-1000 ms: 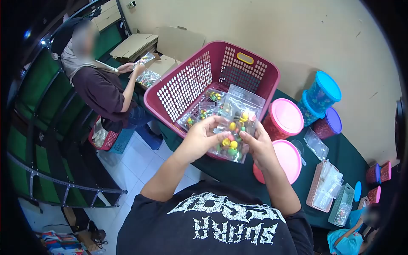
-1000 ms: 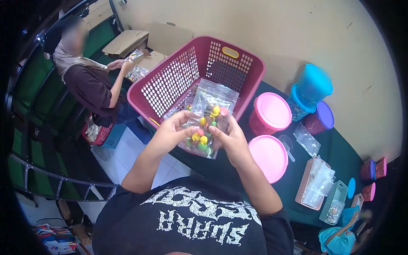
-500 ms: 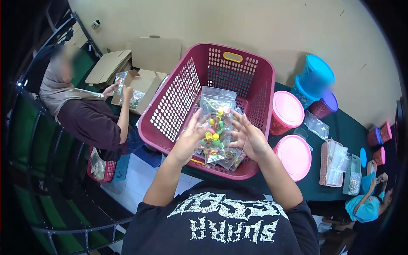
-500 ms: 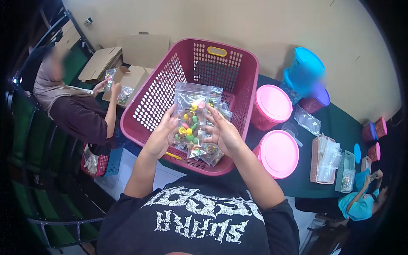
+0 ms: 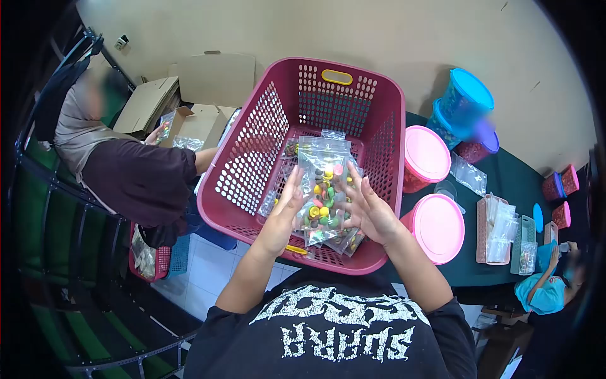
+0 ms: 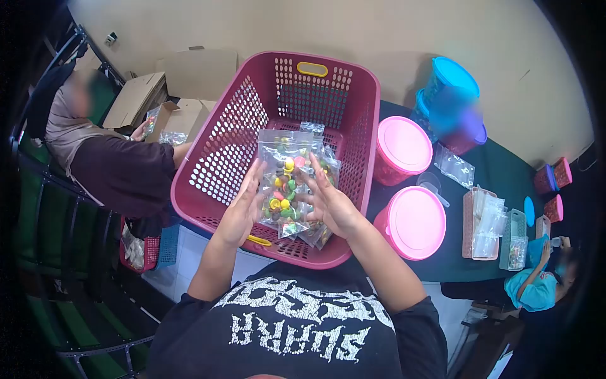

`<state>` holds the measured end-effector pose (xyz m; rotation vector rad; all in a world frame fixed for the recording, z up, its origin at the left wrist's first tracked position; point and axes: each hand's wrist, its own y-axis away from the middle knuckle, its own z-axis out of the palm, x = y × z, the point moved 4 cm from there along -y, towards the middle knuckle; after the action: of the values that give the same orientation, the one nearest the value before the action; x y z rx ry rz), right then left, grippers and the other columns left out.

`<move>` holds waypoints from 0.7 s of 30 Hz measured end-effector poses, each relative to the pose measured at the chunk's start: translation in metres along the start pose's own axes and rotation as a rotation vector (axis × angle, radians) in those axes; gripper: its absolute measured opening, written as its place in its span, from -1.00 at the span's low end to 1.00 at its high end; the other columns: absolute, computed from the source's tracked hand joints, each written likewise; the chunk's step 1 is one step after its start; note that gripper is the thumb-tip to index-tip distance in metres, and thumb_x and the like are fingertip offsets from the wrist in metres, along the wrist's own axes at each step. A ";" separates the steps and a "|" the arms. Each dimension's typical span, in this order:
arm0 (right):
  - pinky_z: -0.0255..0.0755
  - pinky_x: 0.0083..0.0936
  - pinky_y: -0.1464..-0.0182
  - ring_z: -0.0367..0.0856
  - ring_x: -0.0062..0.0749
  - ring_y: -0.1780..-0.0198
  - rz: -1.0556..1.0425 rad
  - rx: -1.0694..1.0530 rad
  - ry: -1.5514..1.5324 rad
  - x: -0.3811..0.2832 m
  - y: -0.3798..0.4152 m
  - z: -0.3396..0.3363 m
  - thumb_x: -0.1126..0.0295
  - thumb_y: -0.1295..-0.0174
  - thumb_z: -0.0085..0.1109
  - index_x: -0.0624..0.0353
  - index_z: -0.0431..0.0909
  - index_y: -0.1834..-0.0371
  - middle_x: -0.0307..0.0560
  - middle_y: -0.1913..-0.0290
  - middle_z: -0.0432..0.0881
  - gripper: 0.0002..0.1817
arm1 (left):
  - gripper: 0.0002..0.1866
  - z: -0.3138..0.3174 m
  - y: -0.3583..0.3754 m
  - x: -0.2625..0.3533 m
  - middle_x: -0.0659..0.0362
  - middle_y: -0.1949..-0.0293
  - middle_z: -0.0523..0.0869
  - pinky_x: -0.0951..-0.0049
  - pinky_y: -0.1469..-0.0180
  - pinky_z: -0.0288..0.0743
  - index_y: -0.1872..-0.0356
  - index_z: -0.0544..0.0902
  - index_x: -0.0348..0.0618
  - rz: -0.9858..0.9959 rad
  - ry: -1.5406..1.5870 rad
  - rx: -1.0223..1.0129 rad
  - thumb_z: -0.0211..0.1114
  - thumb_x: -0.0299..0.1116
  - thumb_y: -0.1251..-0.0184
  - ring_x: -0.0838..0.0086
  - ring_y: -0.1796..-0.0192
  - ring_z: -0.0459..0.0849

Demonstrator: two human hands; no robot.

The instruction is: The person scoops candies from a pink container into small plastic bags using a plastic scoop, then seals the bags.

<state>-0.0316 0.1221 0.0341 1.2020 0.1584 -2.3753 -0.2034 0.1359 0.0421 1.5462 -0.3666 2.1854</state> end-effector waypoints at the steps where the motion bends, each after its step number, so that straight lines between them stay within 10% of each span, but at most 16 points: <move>1: 0.08 0.32 -0.26 -0.06 0.17 -0.49 0.014 0.015 0.051 0.000 -0.001 0.000 -0.39 -0.25 -0.29 -0.34 -0.53 -0.52 -0.02 -0.57 -0.31 -0.06 | -0.22 0.000 0.000 0.001 0.07 -0.53 -0.21 0.16 -0.44 0.02 -0.51 -0.26 -0.05 0.003 0.058 -0.001 -0.09 0.03 -0.51 0.20 -0.55 -0.21; 3: 0.30 0.18 -0.22 -0.01 0.11 -0.49 0.028 0.031 0.101 -0.001 -0.001 -0.001 -0.44 -0.19 -0.26 -0.28 -0.55 -0.52 -0.05 -0.56 -0.28 0.02 | -0.21 0.001 0.000 0.001 0.05 -0.53 -0.23 0.17 -0.46 -0.05 -0.51 -0.27 -0.08 0.018 0.035 -0.007 -0.11 0.06 -0.51 0.19 -0.55 -0.25; 8: -0.27 0.47 -0.33 -0.40 0.18 -0.54 0.044 0.100 0.161 0.001 -0.003 -0.002 -0.49 -0.17 -0.34 -0.32 -0.60 -0.51 -0.05 -0.57 -0.49 0.02 | -0.15 -0.013 -0.006 -0.006 -0.11 -0.51 -0.45 0.19 -0.49 -0.45 -0.48 -0.37 -0.20 0.140 -0.419 0.084 -0.26 0.18 -0.49 0.18 -0.54 -0.50; 12: -0.62 0.47 -0.31 -0.64 0.13 -0.53 0.035 0.277 0.214 -0.008 0.000 0.004 -0.50 -0.17 -0.40 -0.37 -0.58 -0.51 -0.07 -0.56 -0.59 -0.02 | -0.18 -0.009 -0.005 0.000 -0.08 -0.51 -0.38 0.18 -0.49 -0.39 -0.48 -0.31 -0.20 0.147 -0.431 0.102 -0.25 0.16 -0.49 0.18 -0.53 -0.40; 21: -0.56 0.44 -0.34 -0.60 0.13 -0.54 0.007 0.281 0.164 -0.007 0.000 -0.004 -0.51 -0.16 -0.39 -0.38 -0.53 -0.52 -0.08 -0.56 -0.57 -0.02 | -0.26 0.003 0.004 0.014 0.00 -0.51 -0.17 0.16 -0.46 -0.21 -0.48 -0.14 -0.20 0.178 -0.466 0.141 -0.20 0.08 -0.50 0.18 -0.50 -0.12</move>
<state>-0.0253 0.1261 0.0373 1.5244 -0.1315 -2.3472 -0.2074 0.1336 0.0563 2.1800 -0.5176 1.9918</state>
